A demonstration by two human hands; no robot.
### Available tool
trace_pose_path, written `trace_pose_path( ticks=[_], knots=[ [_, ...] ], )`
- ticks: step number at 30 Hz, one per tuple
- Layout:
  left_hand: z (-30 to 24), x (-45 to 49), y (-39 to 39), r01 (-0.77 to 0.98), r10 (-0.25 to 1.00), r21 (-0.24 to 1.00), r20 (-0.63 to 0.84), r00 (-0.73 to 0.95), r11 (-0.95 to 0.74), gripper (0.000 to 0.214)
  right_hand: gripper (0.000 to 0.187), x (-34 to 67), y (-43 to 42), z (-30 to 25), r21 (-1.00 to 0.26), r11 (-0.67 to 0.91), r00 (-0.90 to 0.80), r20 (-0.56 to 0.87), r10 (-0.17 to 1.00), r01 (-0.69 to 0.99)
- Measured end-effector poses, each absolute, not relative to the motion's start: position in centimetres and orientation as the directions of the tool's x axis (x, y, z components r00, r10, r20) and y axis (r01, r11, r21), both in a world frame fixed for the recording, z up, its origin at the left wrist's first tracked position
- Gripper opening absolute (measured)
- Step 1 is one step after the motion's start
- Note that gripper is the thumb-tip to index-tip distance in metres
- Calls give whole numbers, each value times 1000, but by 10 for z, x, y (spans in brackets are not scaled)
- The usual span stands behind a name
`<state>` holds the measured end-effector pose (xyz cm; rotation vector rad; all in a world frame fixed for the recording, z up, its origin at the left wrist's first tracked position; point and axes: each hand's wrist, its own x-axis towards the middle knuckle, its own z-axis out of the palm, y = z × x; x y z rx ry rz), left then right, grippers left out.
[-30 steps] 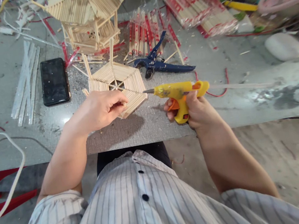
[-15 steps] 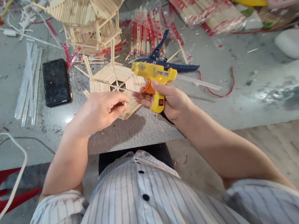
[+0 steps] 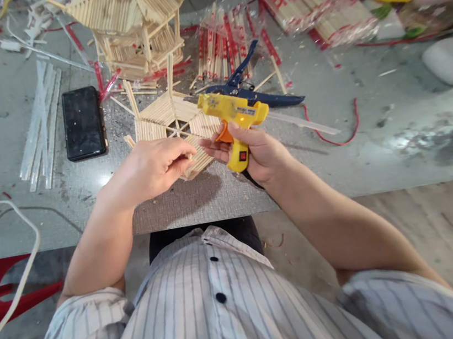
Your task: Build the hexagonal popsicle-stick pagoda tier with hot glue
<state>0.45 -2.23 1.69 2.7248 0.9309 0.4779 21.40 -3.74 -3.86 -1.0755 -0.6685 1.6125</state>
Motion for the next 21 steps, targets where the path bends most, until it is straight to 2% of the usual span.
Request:
trace_pose_path(
  ticks=[21],
  knots=[
    [16, 2, -23, 548, 620, 307, 241, 747, -778, 21, 29, 215, -37, -40, -855, -297, -61, -301, 952, -424]
  ],
)
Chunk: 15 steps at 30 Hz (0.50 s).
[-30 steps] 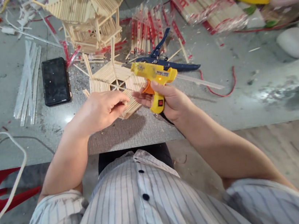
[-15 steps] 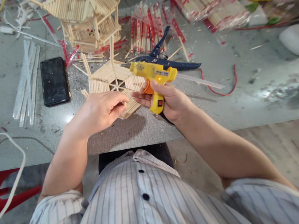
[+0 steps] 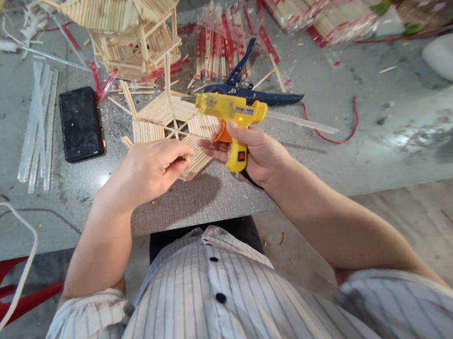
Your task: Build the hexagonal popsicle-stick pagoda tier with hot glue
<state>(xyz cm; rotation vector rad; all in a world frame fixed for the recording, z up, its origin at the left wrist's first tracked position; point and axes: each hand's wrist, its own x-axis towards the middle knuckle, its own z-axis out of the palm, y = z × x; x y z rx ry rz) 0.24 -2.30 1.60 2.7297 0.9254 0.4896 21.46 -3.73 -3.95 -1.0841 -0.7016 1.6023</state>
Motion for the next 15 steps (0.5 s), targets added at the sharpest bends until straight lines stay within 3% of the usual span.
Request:
trace_pose_path(
  ticks=[15],
  knots=[
    [16, 4, -23, 549, 623, 311, 242, 744, -776, 22, 27, 214, -38, -39, -850, -299, -60, -304, 951, -434]
  ],
)
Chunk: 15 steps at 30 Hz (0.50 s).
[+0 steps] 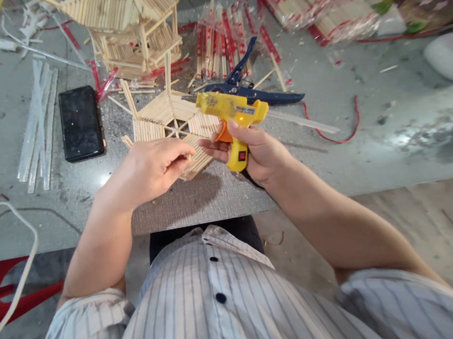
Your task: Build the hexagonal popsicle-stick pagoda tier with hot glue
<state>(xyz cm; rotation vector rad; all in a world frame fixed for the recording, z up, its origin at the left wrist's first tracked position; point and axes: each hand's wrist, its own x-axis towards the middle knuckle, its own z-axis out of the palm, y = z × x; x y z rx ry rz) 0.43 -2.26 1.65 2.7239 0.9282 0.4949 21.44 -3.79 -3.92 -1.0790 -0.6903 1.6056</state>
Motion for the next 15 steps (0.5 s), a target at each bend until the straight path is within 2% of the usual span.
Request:
trace_pose_path(
  ticks=[7, 15],
  knots=[
    [13, 5, -21, 572, 649, 320, 251, 718, -755, 23, 26, 215, -37, -39, -835, -304, -75, -304, 950, -459],
    [16, 7, -22, 605, 660, 274, 205, 723, -747, 25, 24, 213, -38, -35, -819, -313, -53, -330, 943, -480]
  ],
)
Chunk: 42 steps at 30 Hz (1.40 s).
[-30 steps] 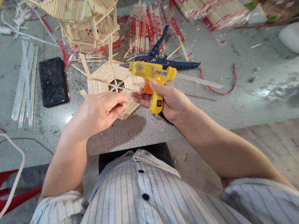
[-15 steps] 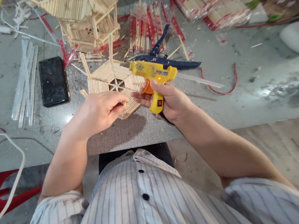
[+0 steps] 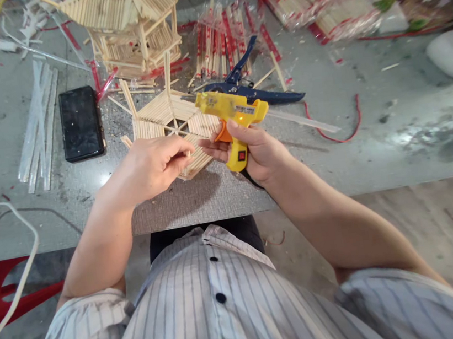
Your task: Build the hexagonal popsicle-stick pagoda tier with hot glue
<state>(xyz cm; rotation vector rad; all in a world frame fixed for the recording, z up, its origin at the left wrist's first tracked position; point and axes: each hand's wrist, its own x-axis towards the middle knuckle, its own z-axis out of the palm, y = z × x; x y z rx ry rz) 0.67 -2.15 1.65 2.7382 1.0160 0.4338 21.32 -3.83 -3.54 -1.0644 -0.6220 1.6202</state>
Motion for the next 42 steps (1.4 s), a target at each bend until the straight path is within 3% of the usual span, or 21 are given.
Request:
trace_pose_path(
  ticks=[42],
  knots=[
    [17, 7, -22, 584, 667, 344, 213, 714, -735, 16, 28, 212, -39, -34, -823, -315, -54, -330, 942, -472]
  ],
)
